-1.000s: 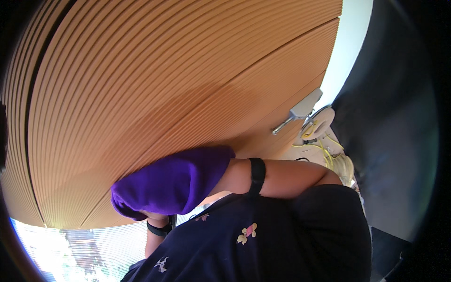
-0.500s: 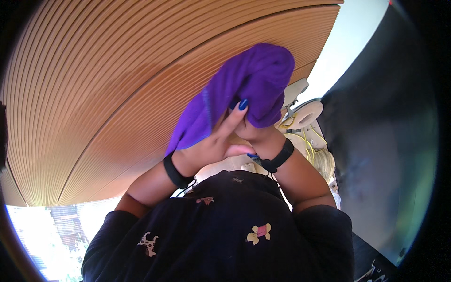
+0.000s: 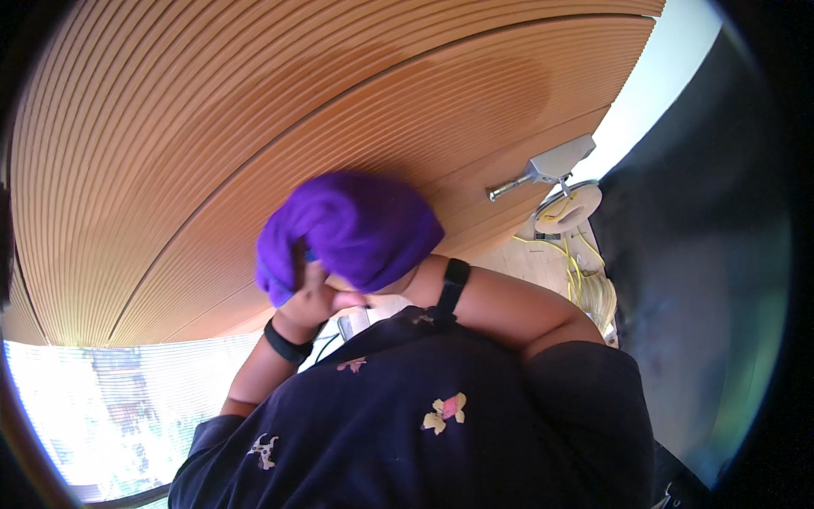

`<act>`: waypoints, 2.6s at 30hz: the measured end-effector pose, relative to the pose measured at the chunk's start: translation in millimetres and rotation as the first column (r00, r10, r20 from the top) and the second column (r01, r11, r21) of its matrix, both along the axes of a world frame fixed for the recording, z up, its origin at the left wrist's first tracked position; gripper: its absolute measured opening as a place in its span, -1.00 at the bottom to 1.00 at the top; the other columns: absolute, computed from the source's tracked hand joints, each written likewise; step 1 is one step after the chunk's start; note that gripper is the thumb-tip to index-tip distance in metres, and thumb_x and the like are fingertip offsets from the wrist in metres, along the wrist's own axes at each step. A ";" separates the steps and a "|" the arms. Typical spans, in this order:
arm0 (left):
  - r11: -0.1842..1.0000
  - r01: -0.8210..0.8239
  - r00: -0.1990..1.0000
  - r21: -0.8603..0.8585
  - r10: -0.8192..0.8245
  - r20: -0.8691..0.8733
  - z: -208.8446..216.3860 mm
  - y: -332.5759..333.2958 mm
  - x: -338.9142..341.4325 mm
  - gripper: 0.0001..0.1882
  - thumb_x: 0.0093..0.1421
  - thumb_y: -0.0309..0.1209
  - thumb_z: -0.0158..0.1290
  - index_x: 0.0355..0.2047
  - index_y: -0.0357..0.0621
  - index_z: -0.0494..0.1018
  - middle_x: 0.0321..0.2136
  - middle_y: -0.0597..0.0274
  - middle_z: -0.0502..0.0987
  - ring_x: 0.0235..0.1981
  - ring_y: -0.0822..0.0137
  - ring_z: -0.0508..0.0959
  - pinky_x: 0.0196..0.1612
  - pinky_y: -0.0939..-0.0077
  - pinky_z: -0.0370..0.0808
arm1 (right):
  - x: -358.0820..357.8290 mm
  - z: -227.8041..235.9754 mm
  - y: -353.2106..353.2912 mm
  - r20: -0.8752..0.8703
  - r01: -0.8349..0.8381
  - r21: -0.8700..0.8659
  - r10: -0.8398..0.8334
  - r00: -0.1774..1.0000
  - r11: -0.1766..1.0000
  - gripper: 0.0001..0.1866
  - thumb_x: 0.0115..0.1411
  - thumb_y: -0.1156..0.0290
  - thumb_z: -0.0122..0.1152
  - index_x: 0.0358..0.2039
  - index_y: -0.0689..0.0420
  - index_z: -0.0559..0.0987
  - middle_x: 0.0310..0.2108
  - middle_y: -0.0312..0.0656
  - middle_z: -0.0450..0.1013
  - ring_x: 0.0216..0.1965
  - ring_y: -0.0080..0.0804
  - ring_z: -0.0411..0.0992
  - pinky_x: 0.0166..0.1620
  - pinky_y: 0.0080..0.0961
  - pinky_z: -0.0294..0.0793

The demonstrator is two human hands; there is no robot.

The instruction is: The person wipes down the surface of a black refrigerator and the wooden frame of a glass door using a purple cloth.

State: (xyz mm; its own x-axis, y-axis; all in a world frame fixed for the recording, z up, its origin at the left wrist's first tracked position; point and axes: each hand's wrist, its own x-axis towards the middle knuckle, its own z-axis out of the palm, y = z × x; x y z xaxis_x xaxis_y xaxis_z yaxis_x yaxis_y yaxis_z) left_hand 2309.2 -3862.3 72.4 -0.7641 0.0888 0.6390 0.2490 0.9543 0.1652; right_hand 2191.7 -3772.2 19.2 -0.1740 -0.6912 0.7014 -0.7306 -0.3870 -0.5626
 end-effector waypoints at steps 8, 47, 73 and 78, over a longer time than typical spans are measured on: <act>0.978 -0.167 0.985 -0.124 0.162 -0.051 -16.6 -61.7 73.9 -0.15 0.04 0.16 -0.17 0.09 -0.36 0.05 -0.07 -0.15 0.30 -0.04 -0.07 0.31 0.05 0.22 0.18 | 29.1 54.0 -19.0 0.438 -0.548 -0.036 0.506 0.743 0.836 -0.64 0.02 0.28 0.11 -0.17 0.13 0.36 -0.20 -0.13 0.36 -0.14 -0.28 0.31 -0.09 -0.44 0.29; 0.969 0.136 0.990 -0.205 -0.139 -0.001 109.6 111.1 -157.9 -0.23 -0.07 0.07 0.00 0.08 -0.08 0.14 -0.01 0.00 0.25 0.01 0.09 0.26 0.05 0.29 0.16 | -143.9 75.6 86.6 0.191 0.773 -0.444 -0.795 0.576 0.454 -0.48 0.14 0.14 -0.10 -0.02 0.29 0.25 -0.03 0.03 0.22 -0.01 -0.07 0.19 0.04 -0.32 0.12; 0.857 -0.495 0.797 0.141 0.513 -0.319 100.8 -122.6 104.2 0.23 -0.29 0.50 -0.35 0.12 -0.38 -0.08 0.15 -0.22 -0.13 0.21 -0.05 -0.18 0.19 0.17 -0.28 | 92.1 206.9 -100.3 -0.168 -0.300 -0.066 0.285 0.944 0.952 -0.41 -0.01 0.28 0.18 0.03 0.18 0.25 -0.30 -0.20 0.43 -0.19 -0.37 0.33 0.00 -0.43 0.17; 0.785 -0.610 0.697 0.105 0.595 -0.399 77.4 -145.5 139.7 0.04 -0.07 0.39 -0.46 0.13 -0.32 -0.09 0.16 -0.15 -0.13 0.20 -0.04 -0.16 0.19 0.19 -0.24 | 122.2 198.8 -131.5 -0.310 -0.154 0.052 0.163 0.937 0.987 -0.33 -0.03 0.16 0.16 0.07 0.14 0.19 0.04 -0.14 0.14 0.09 -0.25 0.05 0.15 -0.39 -0.04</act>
State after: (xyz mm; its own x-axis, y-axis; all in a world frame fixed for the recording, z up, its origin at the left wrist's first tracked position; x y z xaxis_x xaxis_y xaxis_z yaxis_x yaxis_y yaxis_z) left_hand 2448.8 -4007.8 149.8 -0.3468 -0.2764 0.8963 -0.3468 0.9257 0.1512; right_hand 2313.8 -3903.7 218.0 0.1642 -0.7111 0.6837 -0.8014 -0.5002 -0.3278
